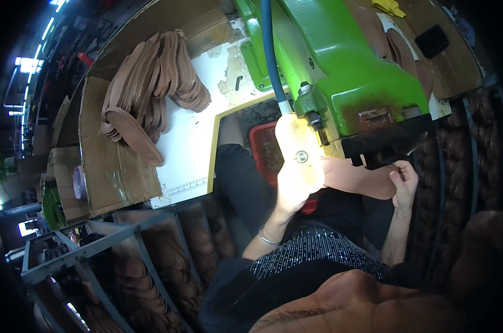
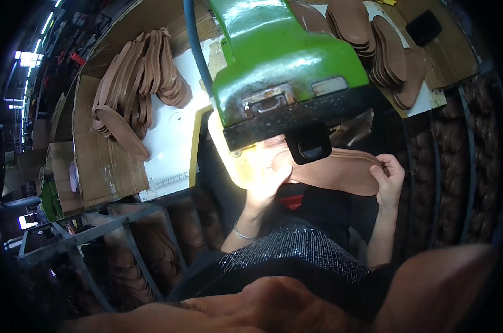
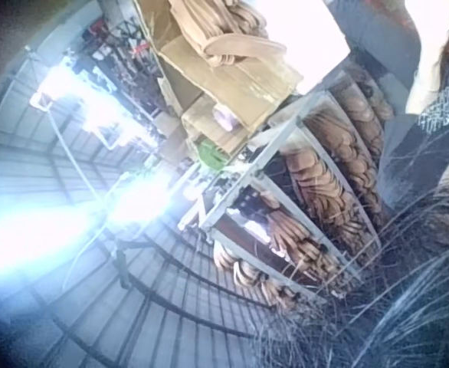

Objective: The person takes shoe soles one by one from a box, trims their edges using a machine, and stacks the soles into another box.

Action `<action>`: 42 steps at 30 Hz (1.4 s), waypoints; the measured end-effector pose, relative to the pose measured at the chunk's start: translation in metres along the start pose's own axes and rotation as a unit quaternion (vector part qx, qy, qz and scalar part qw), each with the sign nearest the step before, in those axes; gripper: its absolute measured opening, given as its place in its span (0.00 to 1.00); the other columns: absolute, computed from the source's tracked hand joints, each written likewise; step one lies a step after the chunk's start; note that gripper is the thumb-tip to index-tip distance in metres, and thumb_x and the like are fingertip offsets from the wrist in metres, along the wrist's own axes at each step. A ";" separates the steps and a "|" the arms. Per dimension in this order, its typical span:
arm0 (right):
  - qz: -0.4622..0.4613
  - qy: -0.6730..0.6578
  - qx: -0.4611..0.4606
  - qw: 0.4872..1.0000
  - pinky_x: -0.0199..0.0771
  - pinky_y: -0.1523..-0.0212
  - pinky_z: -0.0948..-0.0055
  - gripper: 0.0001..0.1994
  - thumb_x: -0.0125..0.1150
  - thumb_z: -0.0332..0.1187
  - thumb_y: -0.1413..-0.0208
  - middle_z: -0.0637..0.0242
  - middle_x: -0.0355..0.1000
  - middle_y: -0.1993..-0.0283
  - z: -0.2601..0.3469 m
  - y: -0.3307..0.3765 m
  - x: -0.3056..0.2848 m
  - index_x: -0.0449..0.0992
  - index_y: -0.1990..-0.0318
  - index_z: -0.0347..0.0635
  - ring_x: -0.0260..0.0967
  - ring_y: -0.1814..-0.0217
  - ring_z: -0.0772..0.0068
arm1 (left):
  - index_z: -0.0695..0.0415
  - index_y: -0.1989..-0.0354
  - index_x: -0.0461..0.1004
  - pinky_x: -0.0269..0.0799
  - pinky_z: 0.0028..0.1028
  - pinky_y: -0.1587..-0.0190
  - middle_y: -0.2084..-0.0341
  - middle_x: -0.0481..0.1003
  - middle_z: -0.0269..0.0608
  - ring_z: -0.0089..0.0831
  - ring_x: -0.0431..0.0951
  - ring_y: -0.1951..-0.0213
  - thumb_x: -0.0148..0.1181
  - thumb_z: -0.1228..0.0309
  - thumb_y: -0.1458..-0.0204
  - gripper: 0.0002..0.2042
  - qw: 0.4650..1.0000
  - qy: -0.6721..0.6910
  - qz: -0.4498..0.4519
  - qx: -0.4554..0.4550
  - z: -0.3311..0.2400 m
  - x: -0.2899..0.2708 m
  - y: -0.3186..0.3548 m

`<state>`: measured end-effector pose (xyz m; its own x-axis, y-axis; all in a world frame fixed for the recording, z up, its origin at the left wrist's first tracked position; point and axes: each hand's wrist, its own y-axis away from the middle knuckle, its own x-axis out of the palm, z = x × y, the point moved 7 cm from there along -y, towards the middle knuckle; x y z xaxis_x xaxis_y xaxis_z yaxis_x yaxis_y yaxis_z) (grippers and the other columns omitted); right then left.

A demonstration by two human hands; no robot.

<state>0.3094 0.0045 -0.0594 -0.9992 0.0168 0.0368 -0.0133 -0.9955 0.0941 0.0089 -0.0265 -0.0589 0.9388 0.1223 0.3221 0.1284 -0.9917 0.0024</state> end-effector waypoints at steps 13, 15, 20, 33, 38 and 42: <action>-0.205 -0.099 -0.104 0.968 0.59 0.45 0.70 0.24 0.49 0.36 0.41 0.59 0.61 0.44 0.024 0.014 0.018 0.56 0.41 0.33 0.60 0.45 0.69 | 0.61 0.50 0.58 0.78 0.31 0.59 0.53 0.68 0.48 0.33 0.76 0.59 0.51 0.77 0.44 0.14 0.904 0.300 0.199 -0.232 0.062 0.136 0.036; -0.251 -0.058 -0.105 0.961 0.61 0.48 0.71 0.21 0.50 0.40 0.42 0.59 0.66 0.50 0.042 -0.021 -0.023 0.64 0.46 0.34 0.63 0.49 0.71 | 0.62 0.57 0.64 0.77 0.23 0.65 0.65 0.74 0.42 0.26 0.77 0.64 0.52 0.73 0.44 0.09 0.893 0.235 0.274 -0.270 0.052 0.127 0.046; -0.263 0.162 -0.081 0.948 0.67 0.55 0.72 0.21 0.53 0.38 0.44 0.58 0.70 0.54 0.049 -0.157 -0.154 0.66 0.50 0.28 0.69 0.55 0.69 | 0.63 0.62 0.70 0.70 0.16 0.65 0.70 0.76 0.37 0.16 0.74 0.69 0.58 0.73 0.47 0.08 0.905 0.058 0.369 -0.203 0.014 0.076 0.054; -0.314 0.309 -0.241 0.865 0.66 0.51 0.75 0.22 0.61 0.39 0.48 0.59 0.70 0.54 0.033 -0.168 -0.155 0.70 0.52 0.31 0.68 0.52 0.69 | 0.72 0.66 0.74 0.76 0.44 0.61 0.72 0.76 0.61 0.52 0.78 0.66 0.49 0.71 0.44 0.13 0.901 0.132 0.378 0.168 -0.208 0.008 0.050; 0.064 0.163 -0.347 0.921 0.63 0.46 0.74 0.20 0.52 0.20 0.48 0.58 0.66 0.49 0.192 -0.003 0.101 0.64 0.46 0.32 0.65 0.49 0.71 | 0.77 0.60 0.70 0.68 0.45 0.52 0.56 0.69 0.67 0.58 0.71 0.54 0.38 0.58 0.40 0.26 0.875 0.192 0.390 0.211 -0.231 0.073 0.063; 0.278 0.036 -0.488 0.826 0.59 0.44 0.68 0.36 0.58 0.49 0.51 0.47 0.59 0.43 0.250 0.041 0.163 0.58 0.43 0.26 0.61 0.42 0.60 | 0.73 0.57 0.70 0.68 0.43 0.53 0.53 0.70 0.59 0.50 0.72 0.54 0.35 0.58 0.40 0.26 0.832 0.365 0.378 0.176 -0.236 0.097 0.066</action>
<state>0.1553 -0.0106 0.1994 -0.8602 -0.4401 -0.2577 0.4593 -0.4490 -0.7665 0.0334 -0.0889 0.1960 0.3654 -0.7156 0.5953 -0.2040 -0.6855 -0.6989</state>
